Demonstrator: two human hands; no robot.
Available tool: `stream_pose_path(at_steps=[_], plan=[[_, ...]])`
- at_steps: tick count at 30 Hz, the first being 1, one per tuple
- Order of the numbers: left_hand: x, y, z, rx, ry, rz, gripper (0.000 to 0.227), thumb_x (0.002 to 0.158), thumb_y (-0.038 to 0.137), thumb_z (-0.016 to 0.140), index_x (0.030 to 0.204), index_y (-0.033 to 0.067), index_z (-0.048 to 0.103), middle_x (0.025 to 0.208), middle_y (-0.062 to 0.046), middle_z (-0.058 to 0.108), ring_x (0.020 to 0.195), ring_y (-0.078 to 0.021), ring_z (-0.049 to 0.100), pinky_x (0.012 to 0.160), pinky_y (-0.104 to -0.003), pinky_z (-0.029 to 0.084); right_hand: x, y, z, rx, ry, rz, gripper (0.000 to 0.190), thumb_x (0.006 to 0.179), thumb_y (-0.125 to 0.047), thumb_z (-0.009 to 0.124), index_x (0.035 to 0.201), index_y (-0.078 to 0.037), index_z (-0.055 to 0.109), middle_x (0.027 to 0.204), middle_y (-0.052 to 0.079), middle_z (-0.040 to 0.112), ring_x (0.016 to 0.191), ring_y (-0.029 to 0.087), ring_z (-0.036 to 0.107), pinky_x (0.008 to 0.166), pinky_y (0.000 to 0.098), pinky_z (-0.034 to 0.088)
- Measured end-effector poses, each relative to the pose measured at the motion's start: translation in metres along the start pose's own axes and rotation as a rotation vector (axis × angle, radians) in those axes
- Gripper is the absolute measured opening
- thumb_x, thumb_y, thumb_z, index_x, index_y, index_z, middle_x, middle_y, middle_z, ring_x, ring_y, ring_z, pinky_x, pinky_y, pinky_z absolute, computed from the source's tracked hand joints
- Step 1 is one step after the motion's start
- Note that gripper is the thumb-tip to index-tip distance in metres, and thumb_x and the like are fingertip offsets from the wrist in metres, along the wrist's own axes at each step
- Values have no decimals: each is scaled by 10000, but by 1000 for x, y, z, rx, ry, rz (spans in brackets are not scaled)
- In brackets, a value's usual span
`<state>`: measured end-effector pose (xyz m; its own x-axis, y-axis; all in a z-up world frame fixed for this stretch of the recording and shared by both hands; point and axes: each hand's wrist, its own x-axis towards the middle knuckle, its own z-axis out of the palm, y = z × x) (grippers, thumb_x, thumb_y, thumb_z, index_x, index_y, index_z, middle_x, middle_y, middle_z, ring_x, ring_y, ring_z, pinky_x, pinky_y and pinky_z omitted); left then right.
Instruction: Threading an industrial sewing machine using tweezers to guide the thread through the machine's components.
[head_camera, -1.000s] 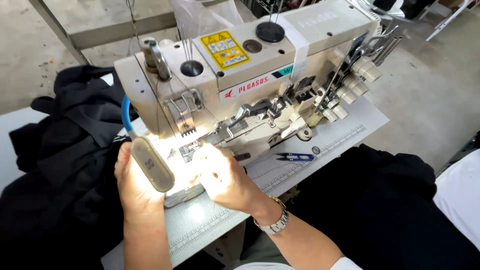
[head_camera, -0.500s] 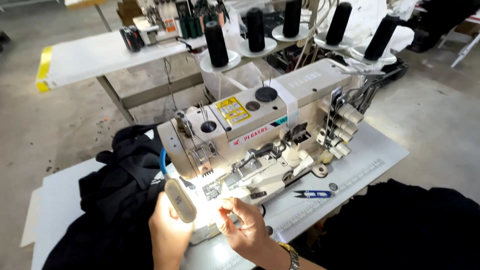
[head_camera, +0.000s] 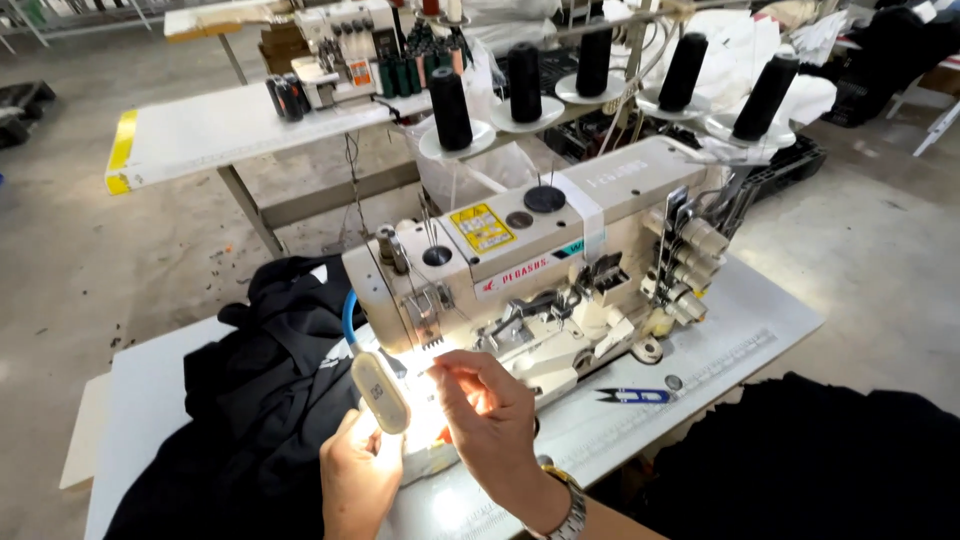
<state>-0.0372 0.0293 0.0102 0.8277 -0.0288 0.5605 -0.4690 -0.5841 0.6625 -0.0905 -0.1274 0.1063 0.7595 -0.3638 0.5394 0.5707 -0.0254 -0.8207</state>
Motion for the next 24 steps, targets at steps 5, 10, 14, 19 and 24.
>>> stream_pose_path(at_steps=[5, 10, 14, 19, 24], plan=[[-4, 9, -9, 5, -22, 11, 376, 794, 1, 670, 602, 93, 360, 593, -16, 346, 505, -164, 348, 532, -366, 344, -14, 43, -2, -151, 6, -236, 331, 909, 131, 675, 1174, -69, 672, 1093, 122, 709, 936, 176, 722, 716, 229, 629], [-8, 6, -9, 53, -39, 8, 407, 861, 79, 711, 612, 86, 389, 584, -29, 352, 510, -196, 340, 545, -384, 356, -14, 61, -3, -241, 34, -397, 573, 862, 208, 713, 1275, -175, 610, 1045, 69, 578, 613, 108, 476, 491, 218, 387], [-10, 6, -9, 48, -26, 24, 462, 865, 119, 754, 601, 92, 376, 584, -14, 333, 522, -177, 309, 532, -353, 350, -5, 56, 0, -322, 49, -344, 307, 858, 152, 714, 1099, -32, 667, 925, 74, 596, 711, 137, 569, 579, 233, 473], [-14, 5, -10, 60, -44, 10, 420, 874, 152, 757, 611, 89, 435, 587, -5, 337, 528, -157, 321, 541, -337, 356, -4, 59, 0, -400, 50, -276, 258, 823, 86, 775, 1021, -73, 728, 772, -1, 526, 608, 115, 475, 553, 256, 428], [-14, 19, -15, 103, -73, 28, 368, 891, 169, 759, 618, 73, 532, 564, -24, 381, 553, -187, 410, 567, -372, 392, -8, 63, -6, -363, -6, -319, 236, 882, 106, 727, 1071, -37, 723, 739, -3, 421, 617, 120, 395, 579, 253, 409]])
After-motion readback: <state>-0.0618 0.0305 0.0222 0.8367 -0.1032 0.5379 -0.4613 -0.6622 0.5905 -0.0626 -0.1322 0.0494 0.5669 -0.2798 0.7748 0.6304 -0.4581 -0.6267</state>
